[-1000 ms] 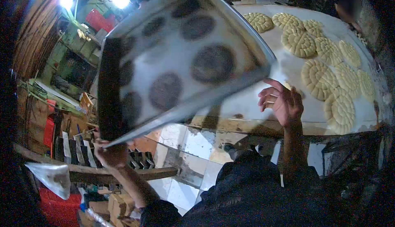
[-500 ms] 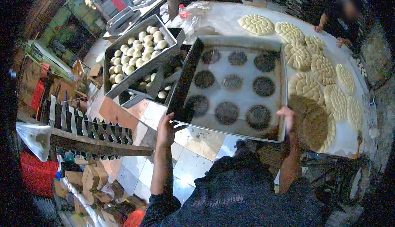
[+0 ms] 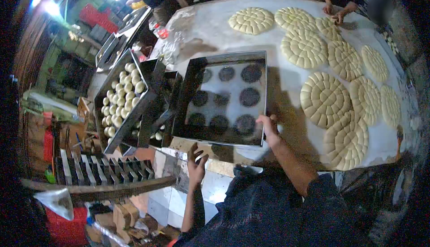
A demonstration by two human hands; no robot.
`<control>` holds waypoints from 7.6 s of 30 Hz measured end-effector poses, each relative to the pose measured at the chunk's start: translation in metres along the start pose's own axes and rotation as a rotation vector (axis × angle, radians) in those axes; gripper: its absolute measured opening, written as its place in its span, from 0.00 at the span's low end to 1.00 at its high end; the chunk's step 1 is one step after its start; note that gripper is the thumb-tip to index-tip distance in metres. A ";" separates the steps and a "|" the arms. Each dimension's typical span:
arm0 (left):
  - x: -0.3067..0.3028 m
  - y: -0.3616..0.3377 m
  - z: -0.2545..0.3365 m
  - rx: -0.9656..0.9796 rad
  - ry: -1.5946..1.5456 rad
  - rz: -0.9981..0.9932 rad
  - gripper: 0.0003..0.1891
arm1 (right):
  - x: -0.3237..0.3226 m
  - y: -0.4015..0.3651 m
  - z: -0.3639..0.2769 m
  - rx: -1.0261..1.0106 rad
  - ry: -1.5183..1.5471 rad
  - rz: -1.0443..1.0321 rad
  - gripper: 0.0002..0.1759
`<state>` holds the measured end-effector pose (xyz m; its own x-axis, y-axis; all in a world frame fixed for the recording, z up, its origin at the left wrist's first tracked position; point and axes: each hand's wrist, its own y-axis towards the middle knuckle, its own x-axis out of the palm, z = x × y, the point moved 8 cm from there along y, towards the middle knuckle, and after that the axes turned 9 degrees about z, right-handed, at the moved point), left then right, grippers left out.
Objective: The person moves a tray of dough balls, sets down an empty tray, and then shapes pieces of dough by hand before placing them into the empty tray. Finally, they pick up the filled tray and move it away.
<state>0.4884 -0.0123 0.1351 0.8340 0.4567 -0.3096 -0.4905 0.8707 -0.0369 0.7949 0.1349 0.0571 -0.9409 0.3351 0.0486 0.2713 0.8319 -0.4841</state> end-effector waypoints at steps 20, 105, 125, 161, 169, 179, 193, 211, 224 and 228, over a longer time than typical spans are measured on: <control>-0.031 0.098 -0.020 0.381 0.081 -0.512 0.20 | 0.024 0.074 -0.106 -0.723 -0.350 0.016 0.16; 0.145 0.062 0.059 0.160 -0.324 -0.200 0.11 | -0.017 0.004 -0.049 -0.901 -0.814 0.031 0.14; 0.242 0.060 0.070 0.057 -0.368 -0.170 0.14 | -0.036 0.024 -0.051 -0.352 0.119 0.009 0.22; 0.286 0.126 0.041 0.569 0.549 -0.350 0.08 | -0.033 0.039 -0.082 -1.232 -0.835 0.005 0.12; 0.215 0.085 0.017 1.246 0.762 -0.472 0.07 | -0.079 0.026 -0.073 -1.332 -1.019 -0.128 0.10; 0.243 0.092 -0.064 0.982 0.264 -0.483 0.13 | -0.001 0.043 -0.056 -1.043 -0.957 0.001 0.05; 0.147 0.168 0.083 0.564 -0.076 -0.754 0.11 | 0.012 0.101 -0.168 -0.807 -0.836 0.383 0.09; 0.289 0.032 0.127 0.331 -0.085 -0.845 0.10 | -0.062 -0.045 -0.118 -0.773 -0.457 0.136 0.14; 0.374 0.057 0.141 0.671 0.403 -0.640 0.18 | -0.194 -0.022 -0.081 -0.483 -0.608 0.236 0.10; 0.389 0.089 0.106 0.708 0.454 -0.414 0.16 | -0.172 -0.041 -0.099 -0.703 -0.496 0.183 0.07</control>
<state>0.7961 0.2625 0.1117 0.6560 0.1002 -0.7481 0.2164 0.9246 0.3135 0.9652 0.0868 0.1550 -0.8056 0.3950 -0.4416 0.3345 0.9184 0.2112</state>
